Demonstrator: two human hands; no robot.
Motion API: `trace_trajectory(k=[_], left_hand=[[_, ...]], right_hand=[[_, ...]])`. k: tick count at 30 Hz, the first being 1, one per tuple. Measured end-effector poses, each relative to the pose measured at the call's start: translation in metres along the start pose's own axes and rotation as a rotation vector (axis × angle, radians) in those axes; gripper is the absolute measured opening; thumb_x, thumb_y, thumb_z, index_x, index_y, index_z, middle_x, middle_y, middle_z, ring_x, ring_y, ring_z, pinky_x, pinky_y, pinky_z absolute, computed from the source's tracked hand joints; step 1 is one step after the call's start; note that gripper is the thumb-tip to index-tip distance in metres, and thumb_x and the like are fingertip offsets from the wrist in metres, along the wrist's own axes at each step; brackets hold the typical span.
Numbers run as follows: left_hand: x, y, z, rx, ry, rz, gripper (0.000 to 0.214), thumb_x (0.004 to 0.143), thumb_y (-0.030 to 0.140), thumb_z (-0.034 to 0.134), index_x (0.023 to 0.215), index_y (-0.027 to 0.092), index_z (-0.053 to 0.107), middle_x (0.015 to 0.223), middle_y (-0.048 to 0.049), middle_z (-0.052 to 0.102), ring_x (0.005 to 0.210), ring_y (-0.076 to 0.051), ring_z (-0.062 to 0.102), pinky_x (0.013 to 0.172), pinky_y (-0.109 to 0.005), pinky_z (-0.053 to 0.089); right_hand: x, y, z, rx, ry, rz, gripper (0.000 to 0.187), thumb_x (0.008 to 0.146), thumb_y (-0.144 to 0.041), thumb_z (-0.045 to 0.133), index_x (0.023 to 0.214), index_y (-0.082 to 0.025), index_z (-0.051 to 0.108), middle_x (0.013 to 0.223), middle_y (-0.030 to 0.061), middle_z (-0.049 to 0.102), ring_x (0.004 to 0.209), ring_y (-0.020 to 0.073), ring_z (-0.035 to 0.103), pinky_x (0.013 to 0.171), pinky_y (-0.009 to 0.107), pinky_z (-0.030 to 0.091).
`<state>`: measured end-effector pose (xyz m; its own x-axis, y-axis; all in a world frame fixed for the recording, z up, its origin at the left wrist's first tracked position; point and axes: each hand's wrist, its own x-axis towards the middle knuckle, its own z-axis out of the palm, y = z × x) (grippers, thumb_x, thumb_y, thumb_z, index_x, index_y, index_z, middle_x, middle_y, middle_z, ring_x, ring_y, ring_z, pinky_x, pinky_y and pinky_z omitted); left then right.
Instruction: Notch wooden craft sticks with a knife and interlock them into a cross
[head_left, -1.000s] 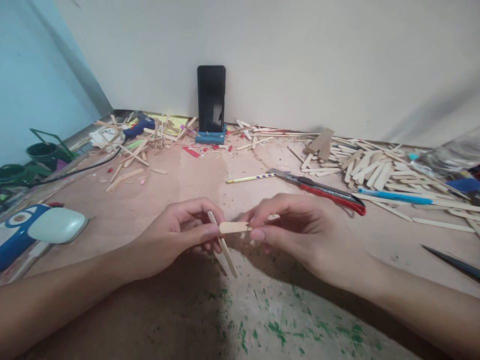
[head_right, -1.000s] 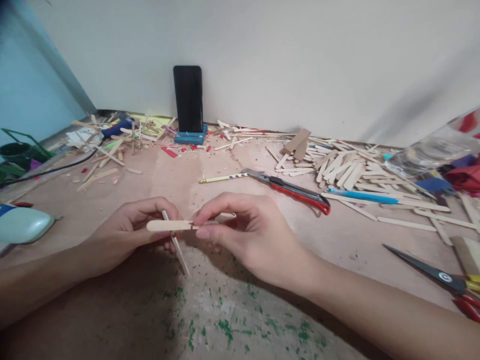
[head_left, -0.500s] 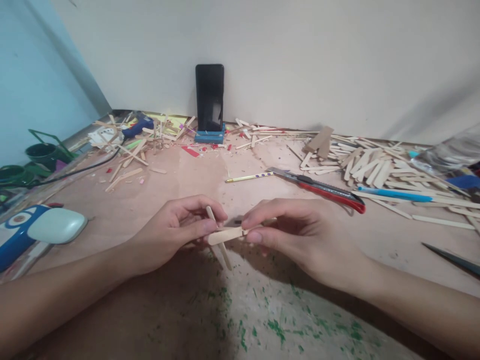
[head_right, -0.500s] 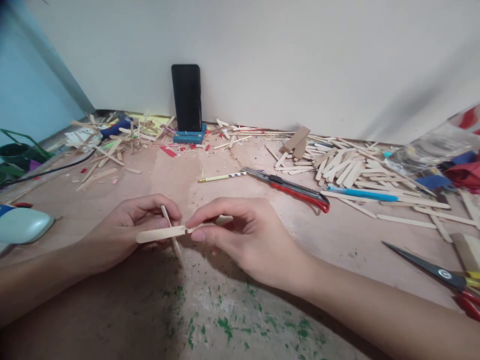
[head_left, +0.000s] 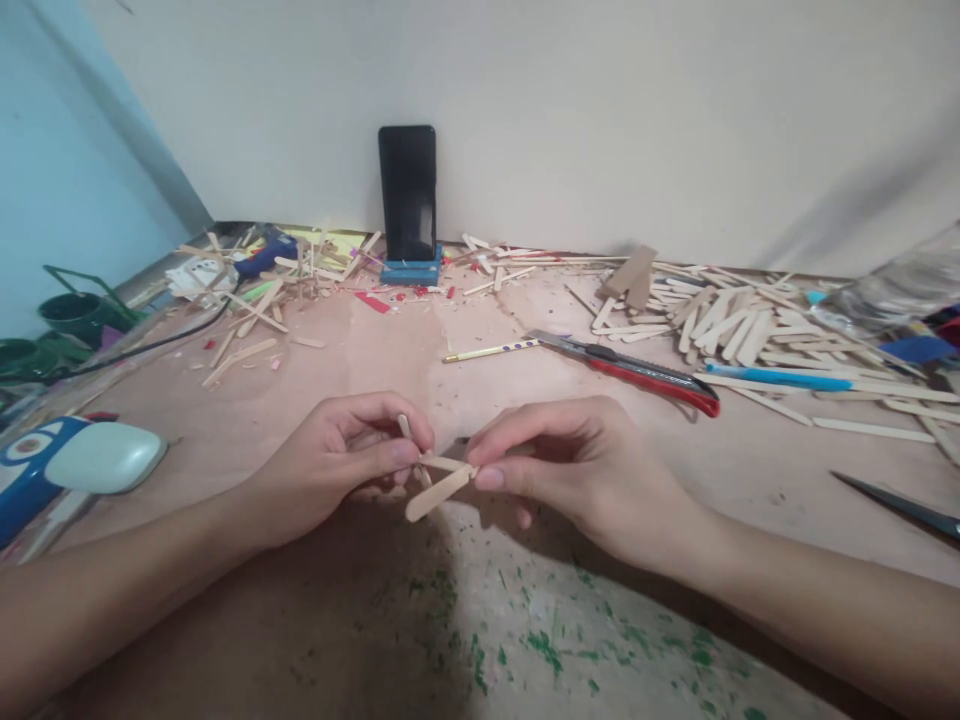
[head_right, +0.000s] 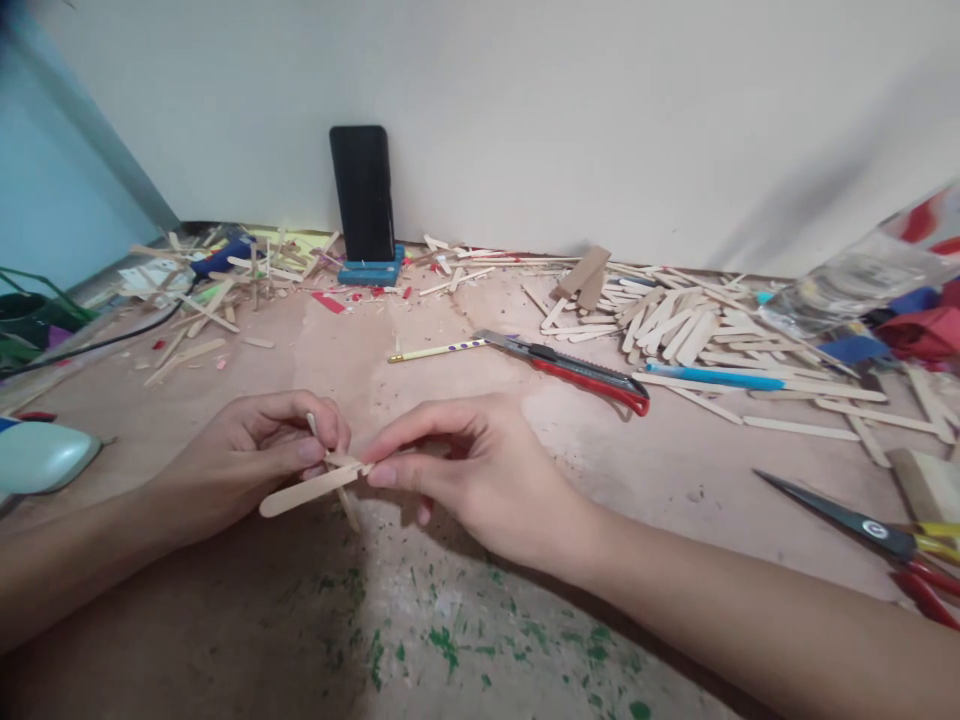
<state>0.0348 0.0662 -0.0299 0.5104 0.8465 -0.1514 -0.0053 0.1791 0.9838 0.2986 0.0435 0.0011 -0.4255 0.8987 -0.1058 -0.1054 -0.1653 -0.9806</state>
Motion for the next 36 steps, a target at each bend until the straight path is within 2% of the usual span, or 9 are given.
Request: trace_trajectory(k=[4, 7, 15, 20, 25, 27, 32, 36], left_hand=[[-0.001, 0.0, 0.001, 0.013, 0.005, 0.001, 0.042, 0.094, 0.06, 0.096, 0.096, 0.021, 0.081, 0.08, 0.0, 0.069, 0.067, -0.01, 0.058, 0.058, -0.015, 0.045], [-0.002, 0.0, 0.001, 0.017, -0.007, 0.005, 0.04, 0.095, 0.057, 0.096, 0.095, 0.02, 0.082, 0.083, -0.0005, 0.071, 0.068, -0.009, 0.059, 0.06, -0.015, 0.048], [-0.001, 0.004, 0.003, -0.001, -0.069, 0.024, 0.029, 0.095, 0.047, 0.098, 0.097, 0.021, 0.087, 0.091, -0.001, 0.077, 0.068, -0.006, 0.062, 0.065, -0.013, 0.053], [0.0, 0.007, 0.006, -0.02, -0.083, 0.011, 0.023, 0.096, 0.043, 0.097, 0.101, 0.022, 0.087, 0.09, -0.0012, 0.08, 0.076, -0.01, 0.071, 0.068, -0.014, 0.057], [0.001, 0.007, 0.005, -0.014, -0.085, -0.01, 0.02, 0.093, 0.037, 0.098, 0.091, 0.02, 0.088, 0.088, -0.0031, 0.082, 0.077, -0.011, 0.073, 0.07, -0.015, 0.06], [0.001, 0.006, 0.004, -0.01, -0.084, -0.017, 0.019, 0.093, 0.036, 0.098, 0.09, 0.02, 0.089, 0.088, -0.0032, 0.083, 0.076, -0.011, 0.073, 0.07, -0.014, 0.059], [0.003, 0.005, 0.003, 0.007, -0.074, -0.023, 0.021, 0.091, 0.037, 0.1, 0.088, 0.019, 0.089, 0.085, -0.0025, 0.081, 0.072, -0.008, 0.069, 0.067, -0.012, 0.056], [0.003, 0.006, 0.003, 0.034, -0.068, -0.024, 0.027, 0.089, 0.041, 0.1, 0.086, 0.018, 0.087, 0.082, -0.0035, 0.08, 0.069, -0.01, 0.068, 0.065, -0.014, 0.055]], right_hand=[[0.001, 0.003, 0.0, 0.065, 0.006, 0.0, 0.029, 0.077, -0.044, 0.109, 0.076, -0.023, 0.088, 0.087, 0.0049, 0.086, 0.059, 0.0088, 0.066, 0.057, 0.022, 0.055], [0.002, 0.002, -0.003, 0.079, -0.051, 0.044, 0.032, 0.073, -0.042, 0.11, 0.072, -0.021, 0.086, 0.084, 0.0056, 0.086, 0.056, 0.0093, 0.066, 0.053, 0.022, 0.054], [0.006, -0.002, -0.013, 0.045, -0.156, 0.135, 0.036, 0.076, -0.043, 0.11, 0.078, -0.016, 0.086, 0.077, 0.0067, 0.083, 0.058, 0.0099, 0.067, 0.056, 0.023, 0.054], [0.006, -0.005, -0.012, 0.036, -0.177, 0.097, 0.034, 0.082, -0.046, 0.106, 0.087, -0.017, 0.089, 0.078, 0.0041, 0.082, 0.064, 0.0095, 0.068, 0.061, 0.023, 0.056], [0.002, -0.003, -0.008, 0.001, -0.173, 0.086, 0.033, 0.089, -0.05, 0.101, 0.095, -0.019, 0.093, 0.075, 0.0017, 0.078, 0.062, 0.0087, 0.061, 0.056, 0.022, 0.048], [0.001, -0.001, -0.008, -0.033, -0.172, 0.096, 0.03, 0.092, -0.048, 0.099, 0.096, -0.019, 0.094, 0.072, 0.0017, 0.076, 0.06, 0.0086, 0.057, 0.054, 0.022, 0.045], [0.002, 0.003, -0.01, -0.081, -0.179, 0.107, 0.02, 0.097, -0.038, 0.092, 0.1, -0.019, 0.095, 0.075, 0.0034, 0.078, 0.06, 0.0109, 0.057, 0.055, 0.025, 0.046], [0.003, 0.003, -0.006, -0.121, -0.165, 0.075, 0.016, 0.098, -0.032, 0.087, 0.099, -0.018, 0.094, 0.071, 0.0015, 0.073, 0.061, 0.0102, 0.05, 0.055, 0.026, 0.038]])
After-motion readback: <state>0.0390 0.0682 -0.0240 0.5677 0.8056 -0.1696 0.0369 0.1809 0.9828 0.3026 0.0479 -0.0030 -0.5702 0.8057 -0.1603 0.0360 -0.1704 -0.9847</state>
